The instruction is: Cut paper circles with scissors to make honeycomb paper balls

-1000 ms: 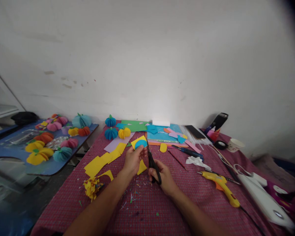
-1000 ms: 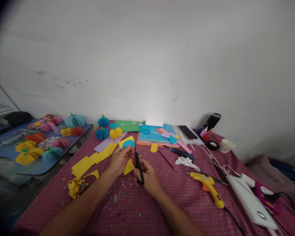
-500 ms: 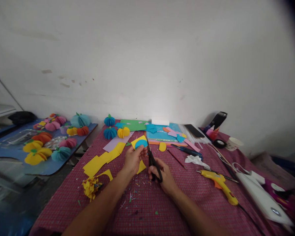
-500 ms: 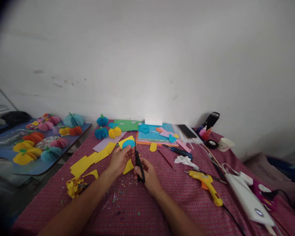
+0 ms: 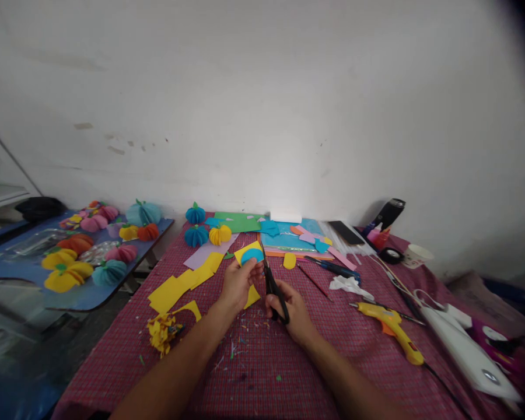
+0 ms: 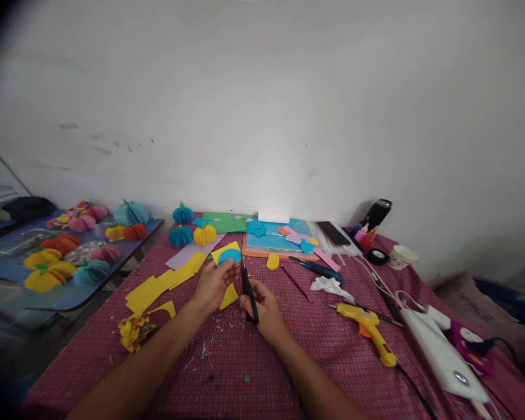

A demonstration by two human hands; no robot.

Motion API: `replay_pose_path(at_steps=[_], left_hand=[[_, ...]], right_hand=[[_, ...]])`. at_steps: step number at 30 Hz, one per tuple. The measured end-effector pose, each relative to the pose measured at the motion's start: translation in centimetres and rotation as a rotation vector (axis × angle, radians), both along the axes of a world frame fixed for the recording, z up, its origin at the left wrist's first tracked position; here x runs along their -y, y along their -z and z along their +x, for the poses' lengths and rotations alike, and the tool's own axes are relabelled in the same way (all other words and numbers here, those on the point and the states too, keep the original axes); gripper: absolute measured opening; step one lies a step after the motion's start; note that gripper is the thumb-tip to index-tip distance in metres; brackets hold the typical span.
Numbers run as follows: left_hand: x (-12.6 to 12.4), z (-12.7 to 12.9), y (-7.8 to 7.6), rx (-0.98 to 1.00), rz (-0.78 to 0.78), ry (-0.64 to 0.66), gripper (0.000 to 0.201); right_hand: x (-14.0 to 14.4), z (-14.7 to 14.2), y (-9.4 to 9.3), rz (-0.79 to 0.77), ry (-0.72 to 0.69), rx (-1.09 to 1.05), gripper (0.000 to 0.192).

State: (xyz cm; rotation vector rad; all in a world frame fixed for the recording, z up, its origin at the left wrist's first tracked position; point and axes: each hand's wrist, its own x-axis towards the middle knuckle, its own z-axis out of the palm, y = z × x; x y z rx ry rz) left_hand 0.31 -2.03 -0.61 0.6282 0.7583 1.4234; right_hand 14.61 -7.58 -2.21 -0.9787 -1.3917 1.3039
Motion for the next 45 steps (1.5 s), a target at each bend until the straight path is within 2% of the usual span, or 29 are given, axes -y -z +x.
replay_pose_path(at_steps=[18, 24, 33, 39, 45], left_hand=[[0.07, -0.09, -0.27, -0.001, 0.003, 0.015, 0.03], [0.1, -0.05, -0.29, 0.001, 0.011, 0.016, 0.031], [0.12, -0.11, -0.19, -0.01, 0.022, 0.013, 0.033], [-0.06, -0.17, 0.11, -0.011, 0.029, 0.014, 0.031], [0.02, -0.17, -0.34, -0.031, -0.012, -0.015, 0.032]], right_hand=[[0.12, 0.49, -0.03, -0.029, -0.01, -0.054, 0.032], [0.14, 0.45, -0.53, -0.021, -0.012, -0.026, 0.029], [-0.13, 0.4, 0.06, 0.001, 0.003, -0.018, 0.021], [-0.28, 0.47, 0.2, -0.022, 0.014, -0.035, 0.027], [-0.11, 0.57, -0.17, -0.041, 0.008, -0.057, 0.026]])
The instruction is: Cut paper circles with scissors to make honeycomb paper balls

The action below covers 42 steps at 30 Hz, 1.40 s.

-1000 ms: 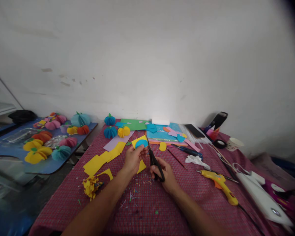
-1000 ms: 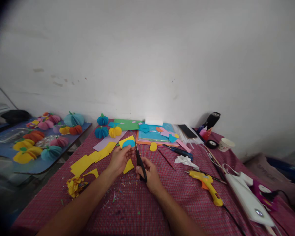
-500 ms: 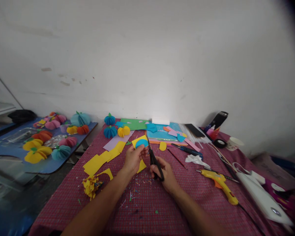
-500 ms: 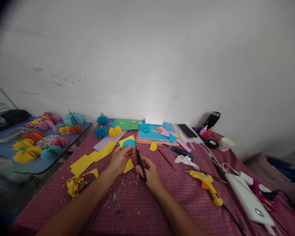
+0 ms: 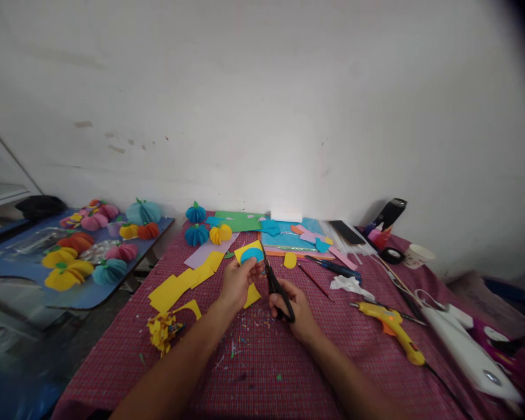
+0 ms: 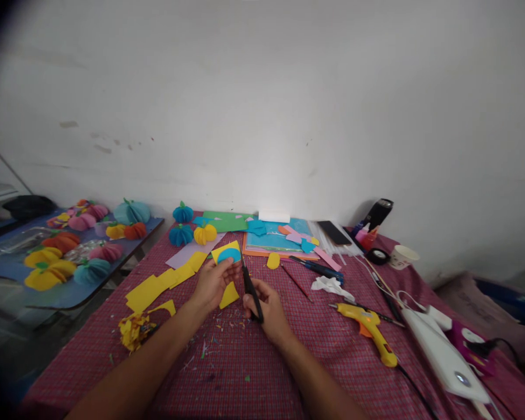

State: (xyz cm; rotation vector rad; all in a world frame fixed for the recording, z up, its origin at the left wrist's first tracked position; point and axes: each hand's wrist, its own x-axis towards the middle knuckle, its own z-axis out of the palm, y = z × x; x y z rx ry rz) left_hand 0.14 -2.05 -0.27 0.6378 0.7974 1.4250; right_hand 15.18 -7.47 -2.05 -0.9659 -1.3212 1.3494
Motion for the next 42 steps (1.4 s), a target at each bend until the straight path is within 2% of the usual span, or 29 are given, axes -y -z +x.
replay_pose_path(at_steps=[7, 14, 24, 42], left_hand=[[0.09, -0.08, -0.31, -0.008, 0.007, 0.005, 0.033], [0.13, 0.01, -0.37, -0.01, -0.002, 0.012, 0.033], [0.2, 0.08, -0.44, -0.017, -0.015, 0.001, 0.035], [0.11, -0.37, -0.37, -0.024, 0.035, 0.026, 0.035]], right_hand=[[0.12, 0.25, -0.23, 0.0, -0.024, -0.012, 0.032], [0.08, 0.24, -0.23, 0.012, -0.021, -0.02, 0.028], [0.04, 0.2, -0.25, -0.002, -0.013, -0.001, 0.032], [-0.39, 0.82, 0.2, -0.001, -0.04, -0.016, 0.029]])
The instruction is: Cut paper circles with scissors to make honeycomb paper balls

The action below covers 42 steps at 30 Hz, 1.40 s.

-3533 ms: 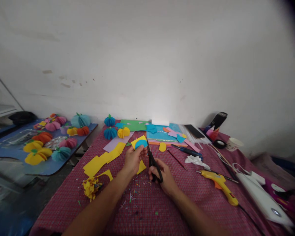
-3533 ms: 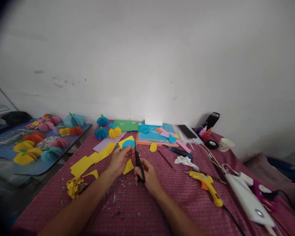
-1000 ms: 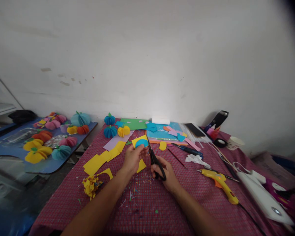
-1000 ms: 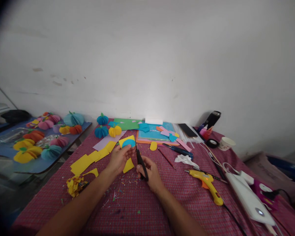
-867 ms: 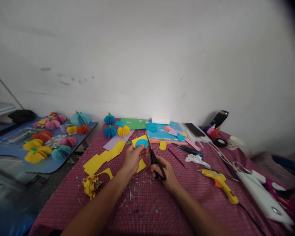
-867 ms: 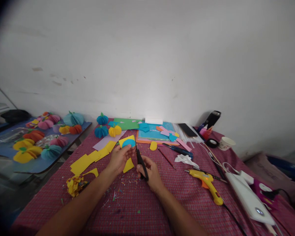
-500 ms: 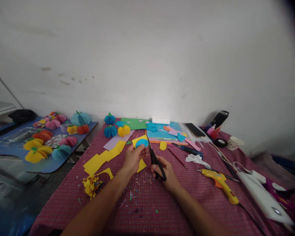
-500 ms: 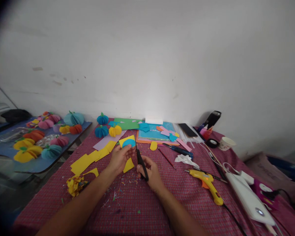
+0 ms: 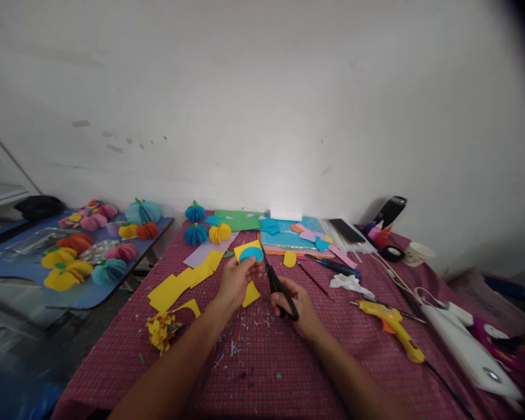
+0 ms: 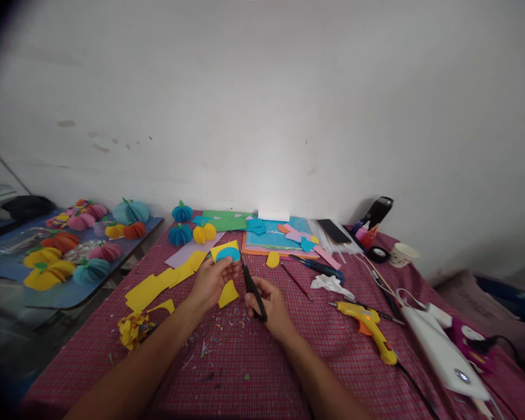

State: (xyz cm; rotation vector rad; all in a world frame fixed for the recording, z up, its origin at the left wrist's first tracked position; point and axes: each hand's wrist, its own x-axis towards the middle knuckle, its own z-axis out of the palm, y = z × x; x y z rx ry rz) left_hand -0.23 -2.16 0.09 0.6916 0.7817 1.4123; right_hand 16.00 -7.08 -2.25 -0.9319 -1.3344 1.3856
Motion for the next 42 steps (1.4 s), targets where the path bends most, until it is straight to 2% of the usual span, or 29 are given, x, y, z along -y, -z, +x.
replay_pose_path(at_steps=[15, 25, 30, 42], left_hand=[[0.0, -0.6, -0.3, -0.029, 0.019, 0.04, 0.031], [-0.4, -0.9, -0.3, -0.043, 0.004, 0.061, 0.028], [-0.5, -1.2, -0.2, -0.062, 0.005, 0.081, 0.028], [-0.6, -1.1, -0.1, -0.091, 0.007, 0.095, 0.026]], right_hand=[[-0.4, 1.3, -0.5, 0.017, -0.064, 0.021, 0.022], [-0.5, 2.0, -0.9, -0.018, -0.084, 0.084, 0.025], [-0.6, 2.5, -0.9, -0.044, -0.113, 0.038, 0.034], [-0.5, 2.4, -0.8, -0.063, -0.116, -0.034, 0.035]])
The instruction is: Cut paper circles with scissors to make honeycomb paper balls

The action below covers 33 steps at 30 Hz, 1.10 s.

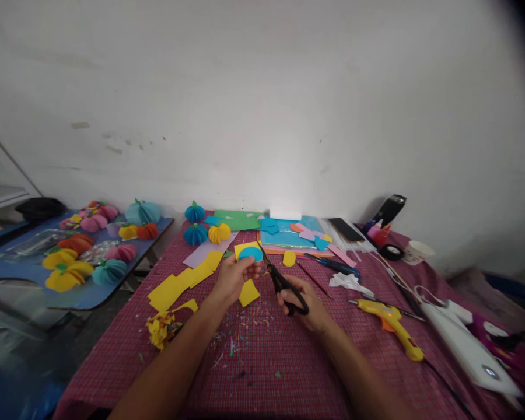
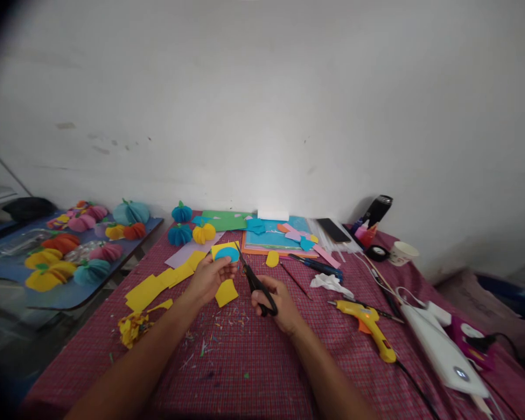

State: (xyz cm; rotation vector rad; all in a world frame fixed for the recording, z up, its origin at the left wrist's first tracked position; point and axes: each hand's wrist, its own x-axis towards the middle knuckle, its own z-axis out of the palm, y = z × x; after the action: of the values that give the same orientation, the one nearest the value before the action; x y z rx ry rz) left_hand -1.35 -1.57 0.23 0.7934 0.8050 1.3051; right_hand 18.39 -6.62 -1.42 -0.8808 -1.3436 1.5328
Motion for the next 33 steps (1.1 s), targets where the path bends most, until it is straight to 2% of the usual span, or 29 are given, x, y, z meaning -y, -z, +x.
replay_pose_path(at_steps=[7, 19, 33], left_hand=[[-0.1, 0.0, 0.4, 0.004, 0.011, 0.008, 0.027], [0.1, -0.1, -0.2, -0.001, -0.004, 0.026, 0.027], [-0.1, -0.4, 0.0, -0.023, 0.013, 0.062, 0.026]], right_hand=[[0.1, 0.1, -0.2, 0.006, 0.001, 0.026, 0.037], [-0.2, 0.3, -0.3, 0.004, 0.008, 0.042, 0.035], [-0.4, 1.4, -0.7, 0.034, -0.042, 0.095, 0.029]])
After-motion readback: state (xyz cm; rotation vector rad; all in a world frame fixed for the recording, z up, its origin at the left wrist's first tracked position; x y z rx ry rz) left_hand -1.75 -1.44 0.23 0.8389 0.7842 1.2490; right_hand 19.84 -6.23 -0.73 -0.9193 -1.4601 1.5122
